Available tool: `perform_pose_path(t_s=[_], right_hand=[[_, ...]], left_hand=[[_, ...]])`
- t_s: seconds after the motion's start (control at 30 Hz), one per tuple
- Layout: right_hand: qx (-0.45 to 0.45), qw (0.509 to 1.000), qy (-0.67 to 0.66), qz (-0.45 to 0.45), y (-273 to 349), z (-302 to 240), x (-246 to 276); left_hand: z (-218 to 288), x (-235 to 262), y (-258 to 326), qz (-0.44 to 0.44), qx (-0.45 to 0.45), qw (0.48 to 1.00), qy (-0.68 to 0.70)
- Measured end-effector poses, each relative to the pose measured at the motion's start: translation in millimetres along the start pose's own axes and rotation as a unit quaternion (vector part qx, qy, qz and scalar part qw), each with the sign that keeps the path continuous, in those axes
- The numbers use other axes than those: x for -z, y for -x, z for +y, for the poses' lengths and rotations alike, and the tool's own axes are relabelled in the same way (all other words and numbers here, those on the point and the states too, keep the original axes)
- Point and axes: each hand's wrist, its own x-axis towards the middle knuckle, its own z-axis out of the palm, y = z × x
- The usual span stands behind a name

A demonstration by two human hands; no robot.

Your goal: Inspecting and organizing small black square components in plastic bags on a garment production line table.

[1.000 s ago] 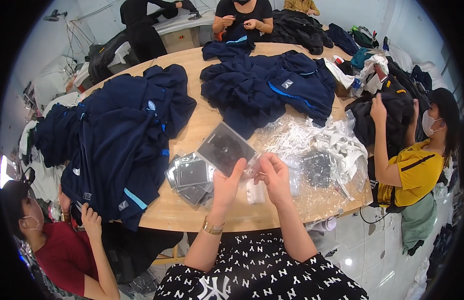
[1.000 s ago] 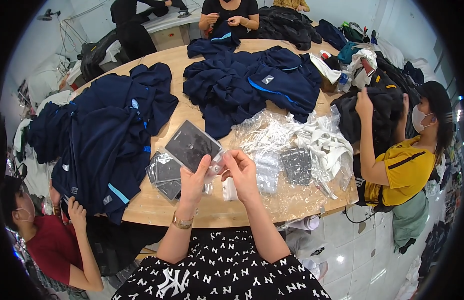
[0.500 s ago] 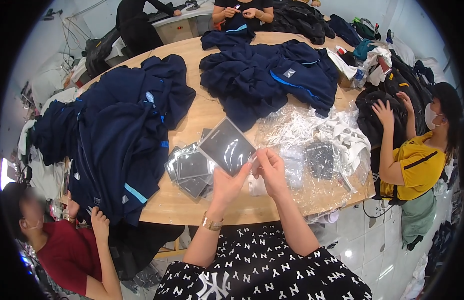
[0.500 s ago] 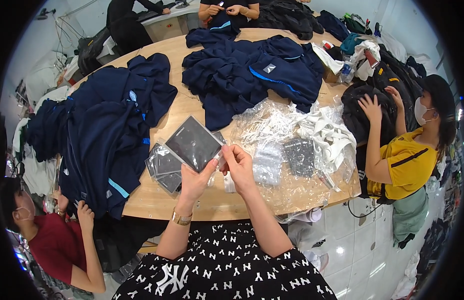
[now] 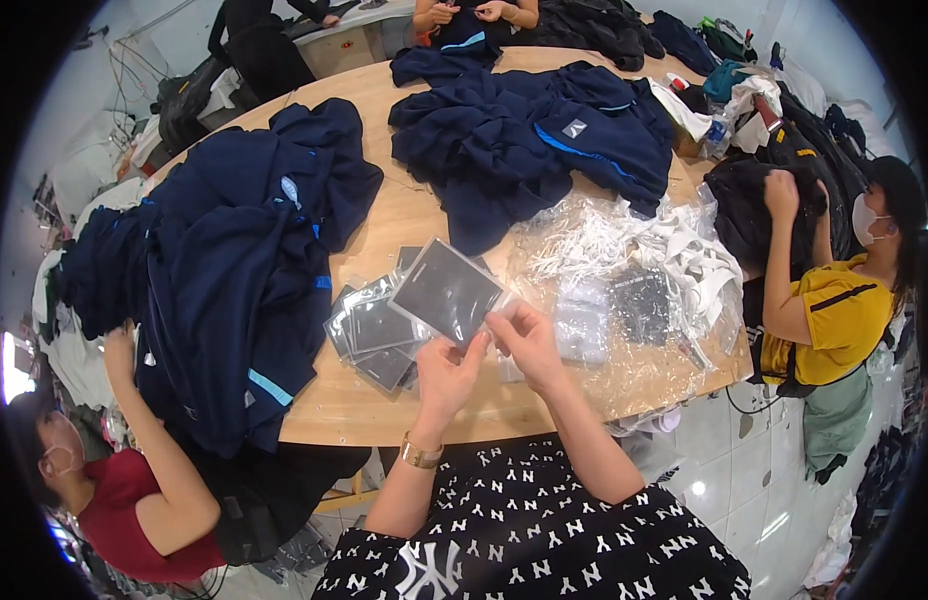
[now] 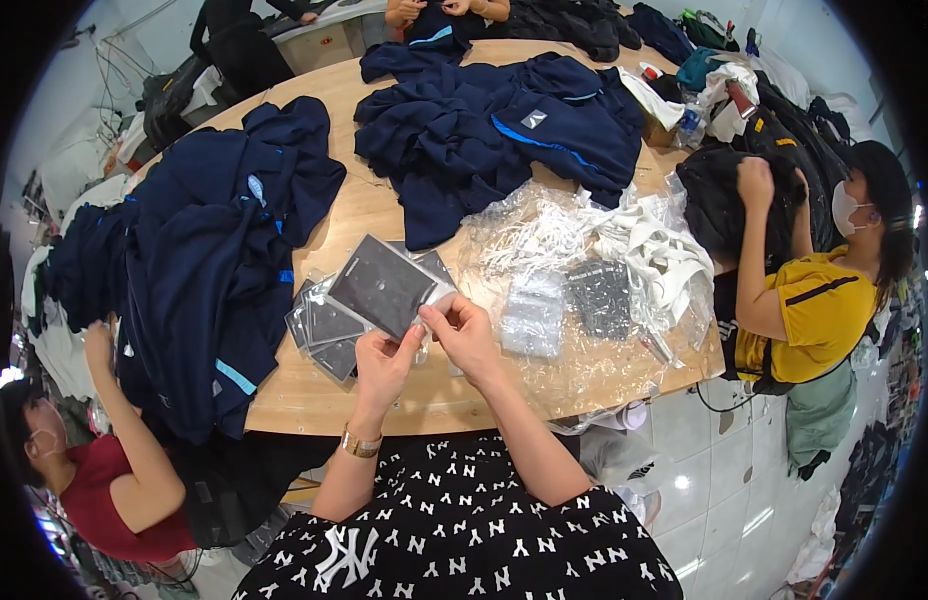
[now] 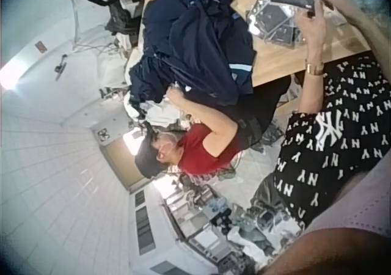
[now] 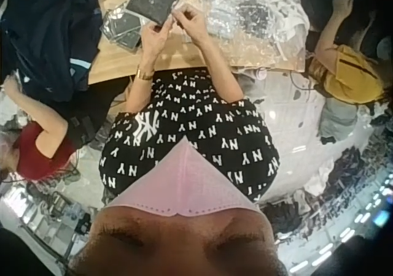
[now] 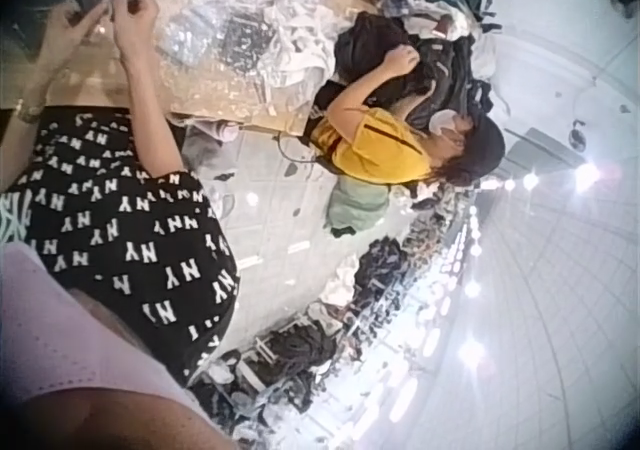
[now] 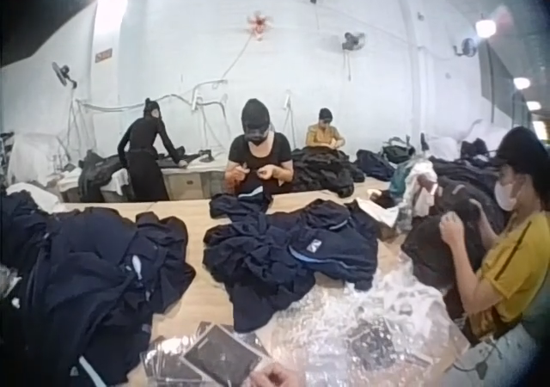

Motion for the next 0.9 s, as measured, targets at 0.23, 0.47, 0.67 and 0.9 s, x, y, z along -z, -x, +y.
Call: perform_pose_path(t_s=[0.23,0.47,0.67,0.9], right_hand=[[0.002,0.999,-0.033,0.013,4,17,4],[0.134,0.936,0.324,0.003,25,36,22],[0.105,0.805,0.584,0.002,51,27,75],[-0.002,0.719,0.689,0.092,47,47,121]], left_hand=[[-9,-6,1,-0.040,0.016,0.995,0.089],[-28,16,-11,0.099,0.042,0.983,0.147],[-64,52,-30,0.177,0.117,0.919,0.333],[-54,37,-19,0.033,0.289,0.883,0.368]])
